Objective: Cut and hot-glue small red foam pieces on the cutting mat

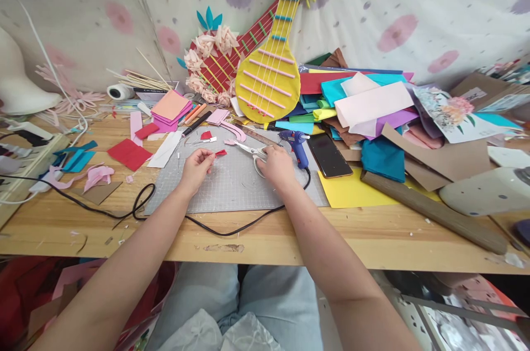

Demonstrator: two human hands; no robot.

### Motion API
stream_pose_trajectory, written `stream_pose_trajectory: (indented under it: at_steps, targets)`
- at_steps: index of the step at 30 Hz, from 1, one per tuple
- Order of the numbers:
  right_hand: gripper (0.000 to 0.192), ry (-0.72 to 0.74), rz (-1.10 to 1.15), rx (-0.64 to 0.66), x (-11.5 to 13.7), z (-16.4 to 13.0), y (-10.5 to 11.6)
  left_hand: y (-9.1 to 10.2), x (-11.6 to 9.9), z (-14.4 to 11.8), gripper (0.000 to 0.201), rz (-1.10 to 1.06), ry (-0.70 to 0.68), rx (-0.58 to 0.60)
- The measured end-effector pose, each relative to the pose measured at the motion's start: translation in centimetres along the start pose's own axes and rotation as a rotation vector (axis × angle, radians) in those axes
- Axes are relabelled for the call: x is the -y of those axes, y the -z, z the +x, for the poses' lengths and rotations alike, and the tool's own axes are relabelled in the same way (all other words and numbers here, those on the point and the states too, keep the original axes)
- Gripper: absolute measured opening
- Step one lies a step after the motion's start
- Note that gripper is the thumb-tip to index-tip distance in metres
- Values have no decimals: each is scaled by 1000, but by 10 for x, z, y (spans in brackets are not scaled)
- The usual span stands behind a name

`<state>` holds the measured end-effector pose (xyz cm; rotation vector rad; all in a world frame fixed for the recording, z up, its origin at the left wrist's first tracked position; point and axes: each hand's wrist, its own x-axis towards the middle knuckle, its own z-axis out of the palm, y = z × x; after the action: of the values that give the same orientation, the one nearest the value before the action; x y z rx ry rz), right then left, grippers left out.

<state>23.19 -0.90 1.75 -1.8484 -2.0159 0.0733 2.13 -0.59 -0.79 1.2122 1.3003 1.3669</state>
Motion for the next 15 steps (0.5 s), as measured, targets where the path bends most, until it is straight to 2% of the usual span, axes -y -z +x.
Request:
stream_pose_trajectory:
  at_steps: [4,6,9,12,15]
  targets:
    - [25,-55,26,13,-2,1,2,0,-1,-1,15,7,12,3]
    - [23,-64,61,-45,-4,2,3,0,-3,-2,16,1,15,5]
    - [23,50,184,-146,0,0,3,-1,-6,-4,16,0,20,17]
    - [25,251,320,-33,11,-4,-2,-3,-7,-5,16,31,22,51]
    - [26,306,334,97,24,-8,-9,-7,-6,-6,15,52,-12,89]
